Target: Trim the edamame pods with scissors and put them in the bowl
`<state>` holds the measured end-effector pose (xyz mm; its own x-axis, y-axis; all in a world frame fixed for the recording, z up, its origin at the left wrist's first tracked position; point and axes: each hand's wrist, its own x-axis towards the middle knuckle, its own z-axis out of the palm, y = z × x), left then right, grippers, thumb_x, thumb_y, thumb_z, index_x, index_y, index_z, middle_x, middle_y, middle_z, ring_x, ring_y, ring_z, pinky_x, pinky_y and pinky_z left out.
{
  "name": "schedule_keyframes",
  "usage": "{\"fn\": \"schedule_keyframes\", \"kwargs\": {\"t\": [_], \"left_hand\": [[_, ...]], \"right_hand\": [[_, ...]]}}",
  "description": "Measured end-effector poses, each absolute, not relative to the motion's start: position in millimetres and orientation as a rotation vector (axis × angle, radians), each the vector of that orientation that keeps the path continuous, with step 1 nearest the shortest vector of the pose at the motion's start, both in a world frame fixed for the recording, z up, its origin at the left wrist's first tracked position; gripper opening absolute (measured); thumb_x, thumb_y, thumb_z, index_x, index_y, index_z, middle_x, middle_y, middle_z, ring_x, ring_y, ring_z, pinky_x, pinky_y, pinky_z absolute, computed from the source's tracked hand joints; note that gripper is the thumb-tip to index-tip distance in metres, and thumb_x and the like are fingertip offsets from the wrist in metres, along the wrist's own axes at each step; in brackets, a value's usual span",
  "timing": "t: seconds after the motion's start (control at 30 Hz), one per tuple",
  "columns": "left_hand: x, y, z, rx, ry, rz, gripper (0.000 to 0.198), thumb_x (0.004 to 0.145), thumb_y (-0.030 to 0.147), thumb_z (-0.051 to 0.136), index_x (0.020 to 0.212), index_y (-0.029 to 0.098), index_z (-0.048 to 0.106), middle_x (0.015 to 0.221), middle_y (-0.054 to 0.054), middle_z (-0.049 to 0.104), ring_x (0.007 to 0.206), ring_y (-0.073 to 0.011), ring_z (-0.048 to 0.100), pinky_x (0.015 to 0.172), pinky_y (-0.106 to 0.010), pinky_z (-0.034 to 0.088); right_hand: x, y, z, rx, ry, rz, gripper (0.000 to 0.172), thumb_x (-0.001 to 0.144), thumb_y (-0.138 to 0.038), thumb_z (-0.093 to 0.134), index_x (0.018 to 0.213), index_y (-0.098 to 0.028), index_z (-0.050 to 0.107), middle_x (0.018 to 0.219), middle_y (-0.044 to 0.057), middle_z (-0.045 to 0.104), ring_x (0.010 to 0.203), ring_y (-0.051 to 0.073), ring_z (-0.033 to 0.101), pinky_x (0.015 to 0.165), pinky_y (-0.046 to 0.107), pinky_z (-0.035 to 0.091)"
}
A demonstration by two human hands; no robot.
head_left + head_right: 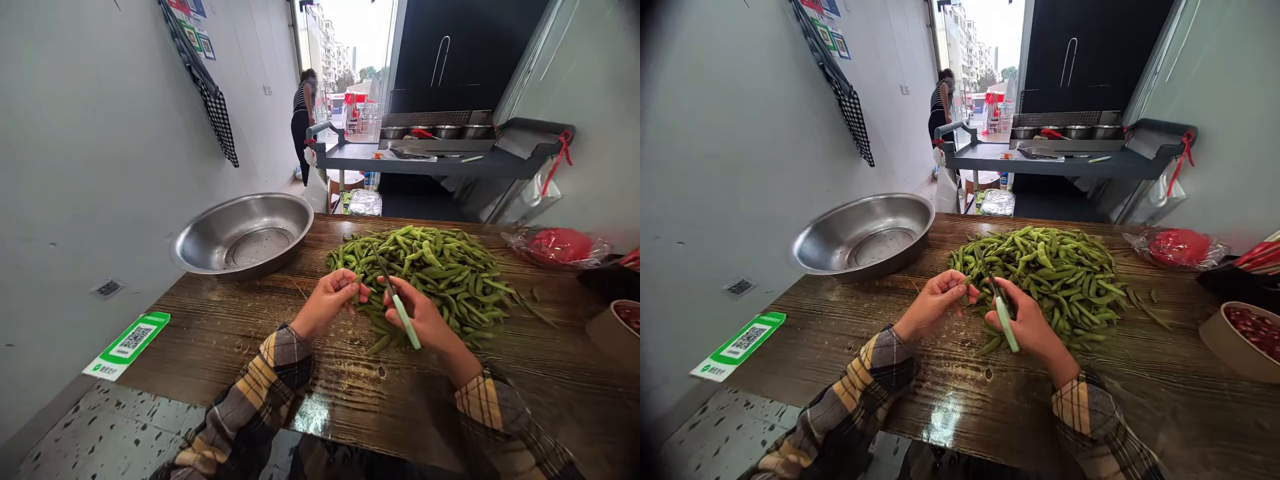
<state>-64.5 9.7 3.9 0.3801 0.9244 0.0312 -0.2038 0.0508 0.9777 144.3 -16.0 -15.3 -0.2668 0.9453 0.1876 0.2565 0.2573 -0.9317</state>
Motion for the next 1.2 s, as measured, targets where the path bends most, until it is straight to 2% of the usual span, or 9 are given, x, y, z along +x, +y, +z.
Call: {"fn": "schedule_keyframes", "kwargs": {"t": [0.13,0.27,0.37,0.53,0.9,1.1,1.2], "left_hand": [[-66,6,1,1.098,0.748,1.039,0.029,0.074,0.032,0.075,0.091,0.014,0.059,0.084,-0.005,0.070,0.077,-0.0171,0.066,0.064,-0.028,0.055],[-75,2,3,1.093,0.780,1.075,0.025,0.078,0.031,0.072,0.094,0.014,0.063,0.087,-0.006,0.069,0.082,-0.0173,0.066,0.070,-0.030,0.057],[-78,0,3,1.133,0.767,1.093,0.022,0.080,0.034,0.069,0.089,0.014,0.065,0.084,-0.004,0.068,0.080,-0.0171,0.065,0.069,-0.030,0.058],[-75,-4,-1,1.205,0.745,1.096,0.024,0.081,0.035,0.068,0.092,0.015,0.063,0.079,-0.003,0.066,0.075,-0.0160,0.063,0.062,-0.029,0.057],[-73,-5,-1,1.319,0.782,1.069,0.024,0.083,0.037,0.064,0.082,0.013,0.060,0.072,-0.003,0.062,0.069,-0.0145,0.060,0.053,-0.024,0.053],[-72,-5,-2,1.291,0.810,1.088,0.026,0.081,0.039,0.066,0.082,0.014,0.061,0.074,-0.003,0.063,0.068,-0.0153,0.061,0.051,-0.023,0.051],[-72,-4,-3,1.316,0.818,1.076,0.026,0.081,0.039,0.065,0.083,0.013,0.062,0.072,-0.004,0.064,0.065,-0.0141,0.060,0.049,-0.022,0.048]], "right_hand": [[137,-21,-13,-1.302,-1.803,0.867,0.052,0.071,-0.032,0.071,0.119,-0.019,0.057,0.095,0.005,0.065,0.084,0.021,0.061,0.080,0.036,0.049],[128,-27,-10,-1.289,-1.871,0.752,0.048,0.070,-0.025,0.070,0.117,-0.019,0.058,0.099,0.006,0.065,0.086,0.021,0.061,0.080,0.036,0.050],[123,-30,-12,-1.232,-1.947,0.741,0.051,0.073,-0.022,0.070,0.121,-0.021,0.056,0.101,0.006,0.063,0.085,0.020,0.060,0.080,0.035,0.051],[121,-31,-18,-1.203,-2.017,0.676,0.054,0.074,-0.020,0.070,0.126,-0.023,0.054,0.102,0.005,0.060,0.086,0.020,0.058,0.080,0.035,0.050],[118,-34,-14,-1.221,-2.078,0.715,0.064,0.071,-0.021,0.074,0.130,-0.019,0.050,0.107,0.006,0.057,0.092,0.020,0.056,0.086,0.035,0.048],[118,-35,-11,-1.229,-2.092,0.692,0.068,0.069,-0.024,0.077,0.131,-0.019,0.051,0.105,0.006,0.058,0.091,0.020,0.056,0.085,0.036,0.048],[118,-33,-13,-1.221,-2.068,0.661,0.063,0.071,-0.026,0.077,0.129,-0.017,0.054,0.098,0.006,0.059,0.085,0.019,0.057,0.081,0.034,0.050]]}}
